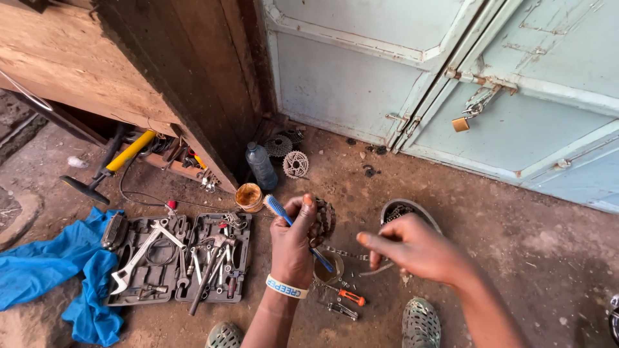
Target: The person cleans a bicycle chain by hand using a toothbrush and a liquid from a small container. They scrub the chain links and dip the brush into the container repeatedly.
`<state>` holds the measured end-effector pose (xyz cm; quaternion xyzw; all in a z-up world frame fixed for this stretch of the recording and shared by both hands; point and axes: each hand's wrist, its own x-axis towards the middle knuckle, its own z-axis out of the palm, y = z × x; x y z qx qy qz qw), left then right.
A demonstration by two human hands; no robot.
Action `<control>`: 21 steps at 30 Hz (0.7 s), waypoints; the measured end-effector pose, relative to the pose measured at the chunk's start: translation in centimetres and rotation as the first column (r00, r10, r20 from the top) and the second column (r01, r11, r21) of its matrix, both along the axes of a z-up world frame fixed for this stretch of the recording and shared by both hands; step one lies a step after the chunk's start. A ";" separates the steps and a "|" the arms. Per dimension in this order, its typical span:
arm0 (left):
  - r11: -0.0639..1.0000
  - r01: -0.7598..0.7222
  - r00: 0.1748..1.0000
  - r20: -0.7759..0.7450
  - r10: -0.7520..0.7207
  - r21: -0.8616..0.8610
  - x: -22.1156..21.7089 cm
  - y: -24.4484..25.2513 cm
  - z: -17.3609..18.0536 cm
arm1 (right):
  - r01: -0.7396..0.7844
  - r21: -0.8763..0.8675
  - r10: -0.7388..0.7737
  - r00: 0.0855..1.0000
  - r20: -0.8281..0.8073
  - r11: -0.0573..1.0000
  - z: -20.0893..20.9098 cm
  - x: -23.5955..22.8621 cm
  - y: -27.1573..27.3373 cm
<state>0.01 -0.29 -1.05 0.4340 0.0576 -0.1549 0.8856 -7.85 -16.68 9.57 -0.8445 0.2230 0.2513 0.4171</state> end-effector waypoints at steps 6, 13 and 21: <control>0.978 0.099 0.993 -0.050 -0.110 -0.183 -0.3 -0.1 -0.3 | -0.006 0.021 0.008 0.995 -0.101 1.000 -6.9 0.8 0.2; 0.937 0.288 0.953 0.151 -0.261 -0.197 -0.5 1.0 2.6 | -0.135 -0.020 0.131 0.984 -0.117 0.991 -9.8 0.6 0.6; 0.996 -0.007 0.993 0.121 0.018 -0.092 0.1 1.1 1.7 | 0.296 0.029 -0.276 0.847 0.454 0.955 -10.2 -0.9 -4.1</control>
